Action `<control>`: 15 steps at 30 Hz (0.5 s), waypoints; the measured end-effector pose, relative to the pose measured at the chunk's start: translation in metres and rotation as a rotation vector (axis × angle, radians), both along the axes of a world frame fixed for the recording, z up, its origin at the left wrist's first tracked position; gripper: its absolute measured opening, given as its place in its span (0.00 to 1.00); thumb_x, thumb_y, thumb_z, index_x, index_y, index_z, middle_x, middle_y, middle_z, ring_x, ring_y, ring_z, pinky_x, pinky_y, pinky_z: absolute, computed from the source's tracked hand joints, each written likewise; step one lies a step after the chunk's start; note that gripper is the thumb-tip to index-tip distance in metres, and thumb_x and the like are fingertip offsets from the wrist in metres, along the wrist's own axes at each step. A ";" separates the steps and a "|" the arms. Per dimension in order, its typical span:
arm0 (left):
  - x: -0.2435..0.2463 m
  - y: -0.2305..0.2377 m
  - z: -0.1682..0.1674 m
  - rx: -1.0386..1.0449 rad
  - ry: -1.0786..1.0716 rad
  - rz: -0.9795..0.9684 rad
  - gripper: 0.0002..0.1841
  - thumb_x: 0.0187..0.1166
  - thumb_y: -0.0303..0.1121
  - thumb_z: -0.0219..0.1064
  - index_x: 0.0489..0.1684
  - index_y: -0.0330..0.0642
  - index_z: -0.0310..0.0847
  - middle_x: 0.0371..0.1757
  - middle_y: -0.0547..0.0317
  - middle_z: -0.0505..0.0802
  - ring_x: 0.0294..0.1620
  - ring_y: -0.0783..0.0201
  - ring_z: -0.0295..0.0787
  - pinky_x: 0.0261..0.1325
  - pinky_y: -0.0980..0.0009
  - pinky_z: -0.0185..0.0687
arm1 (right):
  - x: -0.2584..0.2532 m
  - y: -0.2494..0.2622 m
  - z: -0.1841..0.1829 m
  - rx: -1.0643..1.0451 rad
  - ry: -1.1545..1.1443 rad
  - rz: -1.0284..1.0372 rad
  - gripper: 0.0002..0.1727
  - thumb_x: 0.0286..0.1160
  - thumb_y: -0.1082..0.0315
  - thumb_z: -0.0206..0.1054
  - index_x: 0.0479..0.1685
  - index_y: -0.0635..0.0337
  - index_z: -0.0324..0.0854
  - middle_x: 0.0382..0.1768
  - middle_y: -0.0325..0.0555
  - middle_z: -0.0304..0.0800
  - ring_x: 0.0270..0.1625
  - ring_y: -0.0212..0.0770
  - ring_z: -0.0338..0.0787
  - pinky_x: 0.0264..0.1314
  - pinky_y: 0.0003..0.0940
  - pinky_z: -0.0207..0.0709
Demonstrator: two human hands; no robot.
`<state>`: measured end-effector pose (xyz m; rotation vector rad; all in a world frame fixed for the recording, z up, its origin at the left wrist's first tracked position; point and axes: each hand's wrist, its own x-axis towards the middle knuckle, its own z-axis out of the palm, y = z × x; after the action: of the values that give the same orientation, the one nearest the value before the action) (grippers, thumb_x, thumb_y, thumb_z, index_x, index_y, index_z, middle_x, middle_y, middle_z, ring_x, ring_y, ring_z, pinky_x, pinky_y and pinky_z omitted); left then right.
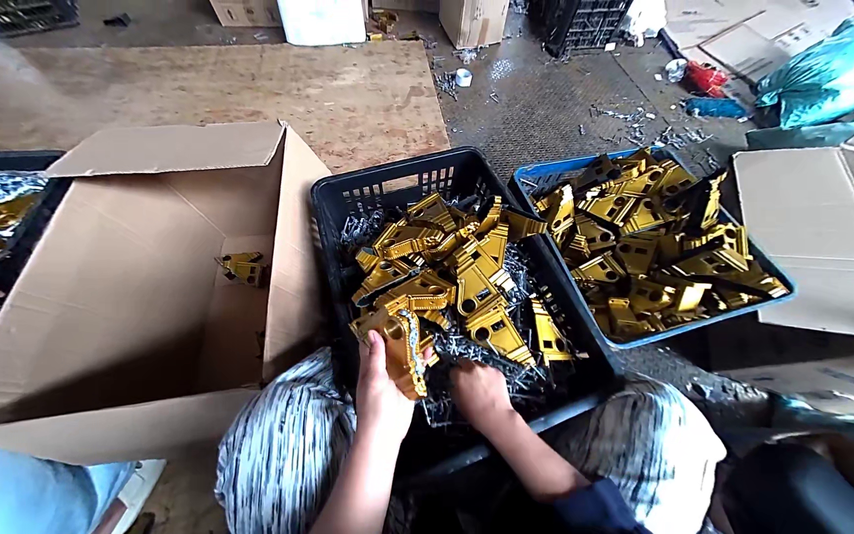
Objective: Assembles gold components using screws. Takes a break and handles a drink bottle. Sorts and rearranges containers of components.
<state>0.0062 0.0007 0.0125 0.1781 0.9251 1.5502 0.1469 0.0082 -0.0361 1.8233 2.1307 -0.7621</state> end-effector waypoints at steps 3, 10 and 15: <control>-0.008 -0.003 -0.006 0.096 0.210 -0.001 0.19 0.95 0.37 0.43 0.79 0.45 0.59 0.59 0.51 0.87 0.54 0.57 0.92 0.54 0.58 0.92 | 0.022 0.002 0.015 0.041 0.215 -0.058 0.16 0.80 0.59 0.64 0.55 0.58 0.92 0.58 0.57 0.94 0.63 0.60 0.91 0.65 0.66 0.80; -0.018 -0.009 -0.015 0.297 0.725 -0.003 0.12 0.88 0.25 0.53 0.58 0.29 0.78 0.50 0.61 0.92 0.56 0.74 0.89 0.65 0.73 0.85 | 0.079 -0.010 0.021 0.246 0.893 -0.220 0.13 0.67 0.55 0.77 0.31 0.55 0.86 0.23 0.29 0.83 0.23 0.21 0.77 0.28 0.22 0.72; -0.019 -0.015 -0.020 0.343 0.868 -0.071 0.12 0.85 0.25 0.57 0.57 0.29 0.81 0.48 0.60 0.94 0.51 0.75 0.91 0.60 0.76 0.88 | 0.078 -0.010 0.034 0.312 0.643 -0.265 0.13 0.72 0.59 0.74 0.43 0.59 0.88 0.28 0.39 0.90 0.27 0.29 0.86 0.34 0.30 0.82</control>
<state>-0.0124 -0.0145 -0.0077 1.1831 1.2756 1.5585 0.2253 -0.0019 -0.0026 2.2879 2.5266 -1.2847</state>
